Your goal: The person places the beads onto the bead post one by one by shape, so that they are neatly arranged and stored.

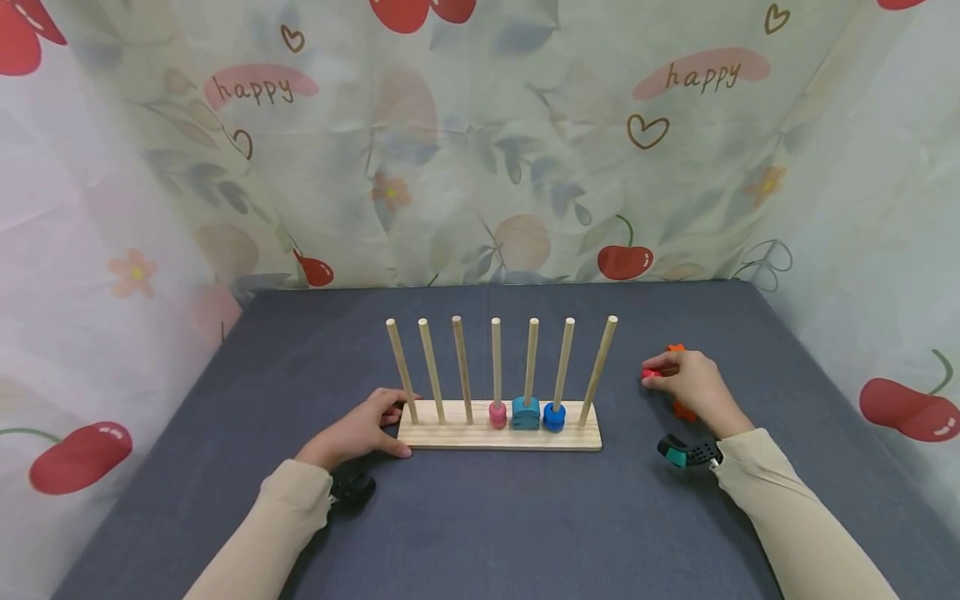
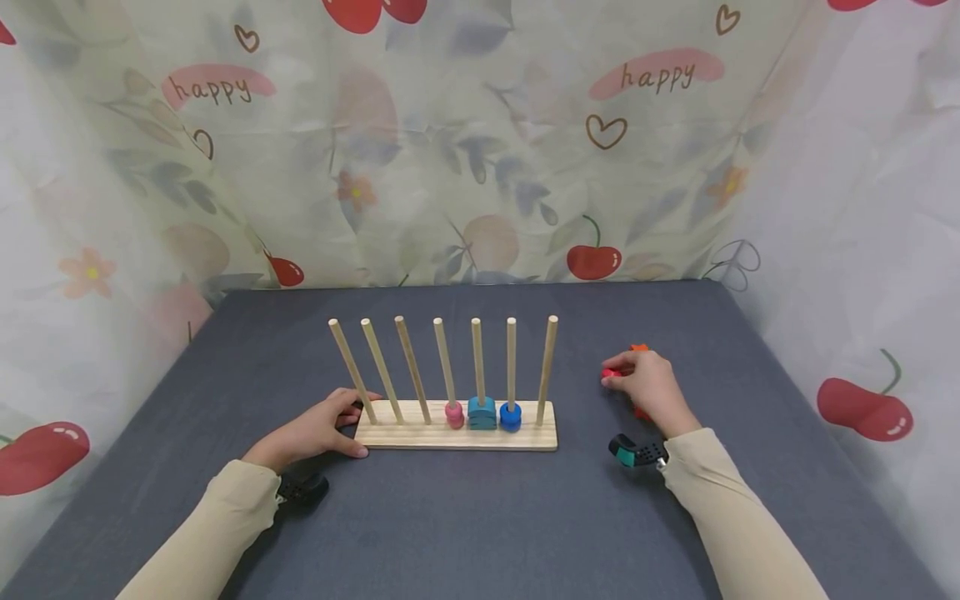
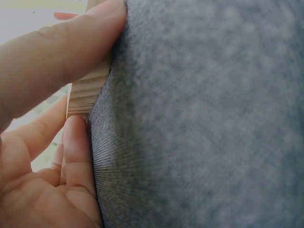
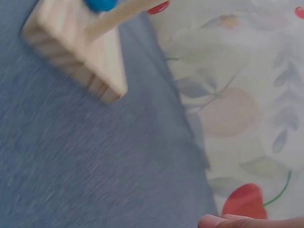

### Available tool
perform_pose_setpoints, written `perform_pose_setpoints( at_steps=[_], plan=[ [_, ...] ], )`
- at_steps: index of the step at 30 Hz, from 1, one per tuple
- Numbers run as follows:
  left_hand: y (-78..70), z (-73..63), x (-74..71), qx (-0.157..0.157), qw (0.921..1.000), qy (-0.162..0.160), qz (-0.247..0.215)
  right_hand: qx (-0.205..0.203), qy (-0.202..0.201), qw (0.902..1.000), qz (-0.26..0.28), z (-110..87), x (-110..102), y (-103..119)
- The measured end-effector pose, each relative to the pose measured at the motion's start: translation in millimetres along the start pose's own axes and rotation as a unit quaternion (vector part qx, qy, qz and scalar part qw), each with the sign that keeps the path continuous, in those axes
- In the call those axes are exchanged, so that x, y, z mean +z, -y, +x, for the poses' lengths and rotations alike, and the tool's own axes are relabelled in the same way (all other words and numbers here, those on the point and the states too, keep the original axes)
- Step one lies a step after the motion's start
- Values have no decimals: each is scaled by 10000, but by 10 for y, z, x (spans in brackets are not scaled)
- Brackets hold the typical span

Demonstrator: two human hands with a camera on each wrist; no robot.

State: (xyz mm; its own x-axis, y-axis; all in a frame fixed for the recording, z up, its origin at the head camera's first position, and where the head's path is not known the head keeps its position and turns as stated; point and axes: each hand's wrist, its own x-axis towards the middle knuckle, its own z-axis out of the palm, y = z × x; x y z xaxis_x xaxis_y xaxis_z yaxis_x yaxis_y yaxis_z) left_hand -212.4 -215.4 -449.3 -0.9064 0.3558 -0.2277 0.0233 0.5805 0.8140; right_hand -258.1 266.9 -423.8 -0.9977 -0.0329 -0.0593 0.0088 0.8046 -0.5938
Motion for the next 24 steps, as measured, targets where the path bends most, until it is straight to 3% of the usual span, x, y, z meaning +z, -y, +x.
perform_pose_setpoints(
  at_steps=[5,12,15,18,24],
  plan=[
    [-22,1,-5,-9,10000,-1,-7,24,-189,9985,508,-80,-84,168],
    [-41,-7,-3,-11,10000,13,38,-579,-888,9884,1089,-248,-220,534],
    [-42,-9,-1,-52,10000,3,1,-962,-1288,9737,1617,-331,-271,716],
    [-42,-10,-3,-38,10000,20,7,-1381,-1555,9525,2225,-416,-328,890],
    [-49,-13,-6,-8,10000,42,28,-2014,-1760,9142,3044,-574,-411,1169]
  ],
)
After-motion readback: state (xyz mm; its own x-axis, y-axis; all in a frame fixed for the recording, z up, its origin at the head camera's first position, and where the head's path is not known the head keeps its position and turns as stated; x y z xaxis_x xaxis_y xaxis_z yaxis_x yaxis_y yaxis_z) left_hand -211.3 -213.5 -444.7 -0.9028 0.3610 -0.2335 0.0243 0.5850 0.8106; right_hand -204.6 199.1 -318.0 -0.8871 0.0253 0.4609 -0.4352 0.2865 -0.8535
